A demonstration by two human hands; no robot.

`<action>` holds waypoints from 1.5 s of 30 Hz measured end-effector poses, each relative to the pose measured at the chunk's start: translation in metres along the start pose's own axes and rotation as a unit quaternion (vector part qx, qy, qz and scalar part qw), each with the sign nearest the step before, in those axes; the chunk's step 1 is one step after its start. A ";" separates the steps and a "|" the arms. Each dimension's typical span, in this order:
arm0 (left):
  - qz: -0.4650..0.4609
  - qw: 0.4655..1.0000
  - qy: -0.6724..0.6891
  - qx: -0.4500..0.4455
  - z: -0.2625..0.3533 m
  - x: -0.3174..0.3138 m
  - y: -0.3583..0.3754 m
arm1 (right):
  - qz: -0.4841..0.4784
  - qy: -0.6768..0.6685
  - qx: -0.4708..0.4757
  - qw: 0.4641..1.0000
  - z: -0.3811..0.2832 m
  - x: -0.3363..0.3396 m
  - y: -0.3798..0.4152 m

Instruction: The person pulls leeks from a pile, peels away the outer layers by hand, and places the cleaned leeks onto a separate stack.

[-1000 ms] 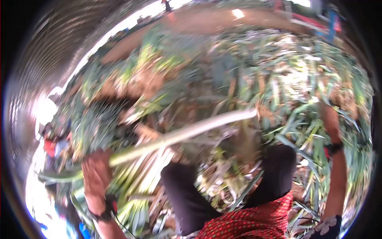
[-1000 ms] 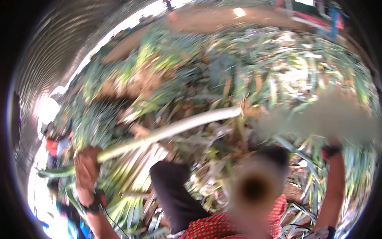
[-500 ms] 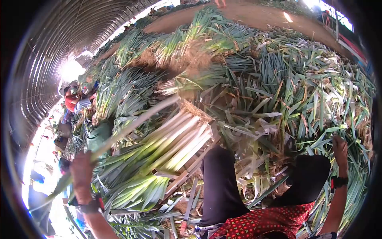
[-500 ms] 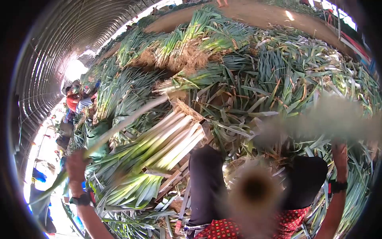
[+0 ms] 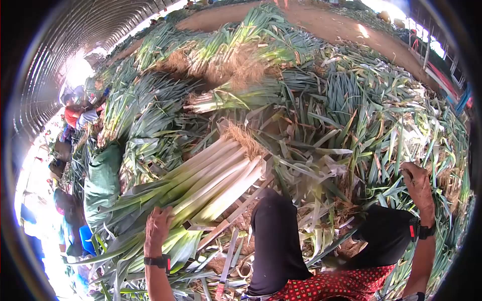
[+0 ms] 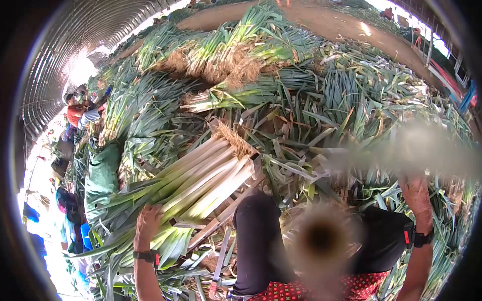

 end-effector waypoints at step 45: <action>-0.225 0.862 0.265 -0.369 0.585 -0.079 -0.122 | 0.336 -0.774 -0.317 0.432 0.081 -0.020 0.034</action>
Point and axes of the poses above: each hand's wrist, its own y-axis away from the middle knuckle, its own x-axis out of the back of the hand, z = x × y, the point moved 2 cm from there along -y, towards the middle knuckle, and after that the axes turned 10 degrees about -y, right-handed, at the moved point
